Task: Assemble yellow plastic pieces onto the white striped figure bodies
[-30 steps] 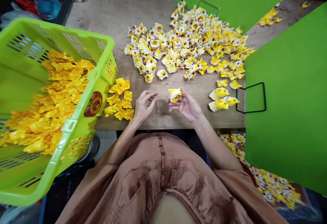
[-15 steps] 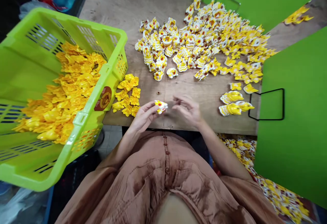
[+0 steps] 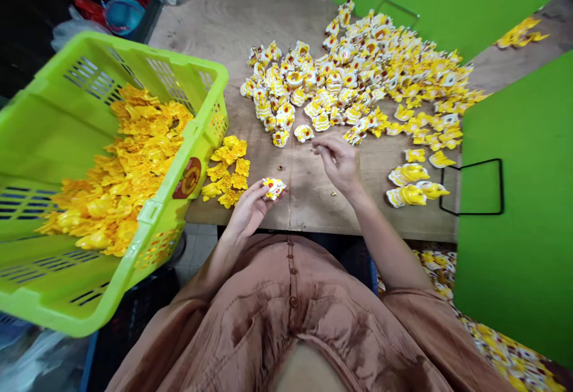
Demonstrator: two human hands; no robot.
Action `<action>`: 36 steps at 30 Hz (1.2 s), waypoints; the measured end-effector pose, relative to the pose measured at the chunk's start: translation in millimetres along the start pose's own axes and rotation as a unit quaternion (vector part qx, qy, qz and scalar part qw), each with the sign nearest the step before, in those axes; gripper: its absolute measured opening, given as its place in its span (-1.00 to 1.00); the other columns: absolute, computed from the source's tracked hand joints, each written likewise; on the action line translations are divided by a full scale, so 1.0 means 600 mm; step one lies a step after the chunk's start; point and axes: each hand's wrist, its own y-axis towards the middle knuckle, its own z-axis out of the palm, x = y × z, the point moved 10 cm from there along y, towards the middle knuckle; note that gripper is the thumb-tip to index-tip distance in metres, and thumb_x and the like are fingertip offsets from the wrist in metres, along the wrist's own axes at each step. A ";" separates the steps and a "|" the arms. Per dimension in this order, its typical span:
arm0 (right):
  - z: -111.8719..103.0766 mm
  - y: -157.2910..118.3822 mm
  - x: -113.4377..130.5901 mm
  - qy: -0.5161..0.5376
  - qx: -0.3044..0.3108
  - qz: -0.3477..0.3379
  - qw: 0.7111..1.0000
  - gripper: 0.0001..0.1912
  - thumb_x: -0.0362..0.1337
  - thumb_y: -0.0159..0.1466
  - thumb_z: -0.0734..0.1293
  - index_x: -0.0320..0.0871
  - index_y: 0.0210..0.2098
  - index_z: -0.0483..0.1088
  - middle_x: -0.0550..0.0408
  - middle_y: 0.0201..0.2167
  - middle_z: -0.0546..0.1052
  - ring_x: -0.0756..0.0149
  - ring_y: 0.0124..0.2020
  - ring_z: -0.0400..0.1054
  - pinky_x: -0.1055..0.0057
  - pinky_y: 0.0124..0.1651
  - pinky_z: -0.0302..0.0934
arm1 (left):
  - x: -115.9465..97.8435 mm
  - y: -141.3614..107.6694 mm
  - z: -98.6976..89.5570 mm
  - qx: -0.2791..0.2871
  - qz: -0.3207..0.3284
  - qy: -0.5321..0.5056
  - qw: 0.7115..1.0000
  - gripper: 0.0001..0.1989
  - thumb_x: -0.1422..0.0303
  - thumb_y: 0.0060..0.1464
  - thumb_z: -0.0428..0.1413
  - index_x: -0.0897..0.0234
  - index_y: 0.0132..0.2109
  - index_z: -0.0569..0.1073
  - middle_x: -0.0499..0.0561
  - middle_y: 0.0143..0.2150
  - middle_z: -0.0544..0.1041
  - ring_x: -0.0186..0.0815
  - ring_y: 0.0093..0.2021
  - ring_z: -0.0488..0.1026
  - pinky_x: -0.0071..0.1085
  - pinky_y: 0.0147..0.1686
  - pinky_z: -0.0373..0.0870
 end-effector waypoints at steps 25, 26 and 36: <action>-0.117 -0.012 -0.132 -0.178 -0.072 0.117 0.974 -0.37 -0.14 0.47 0.29 -0.18 0.47 0.25 -0.30 0.40 0.35 -0.12 0.47 0.21 -0.18 0.53 0.09 | 0.039 0.092 0.083 -0.004 -0.017 -0.004 1.000 -0.78 0.33 0.18 0.34 0.32 -0.06 0.58 0.12 -0.12 0.71 -0.23 -0.12 0.70 -0.33 -0.05 0.66; -0.109 0.009 -0.143 -0.208 -0.060 0.132 0.967 -0.39 -0.22 0.47 0.25 -0.23 0.47 0.23 -0.35 0.35 0.39 -0.14 0.42 0.26 -0.20 0.48 0.14 | 0.038 0.092 0.084 -0.004 -0.019 -0.008 1.000 -0.78 0.34 0.18 0.34 0.34 -0.07 0.59 0.14 -0.13 0.71 -0.22 -0.12 0.70 -0.34 -0.05 0.65; -0.151 0.166 -0.183 -0.336 -0.049 0.149 0.929 -0.35 -0.43 0.40 0.10 -0.26 0.46 0.23 -0.37 0.34 0.42 -0.14 0.36 0.32 -0.15 0.41 0.22 | 0.035 0.080 0.062 0.013 -0.029 -0.007 0.999 -0.66 0.26 0.12 0.42 0.35 -0.02 0.63 0.18 -0.06 0.72 -0.15 -0.02 0.69 -0.25 0.12 0.59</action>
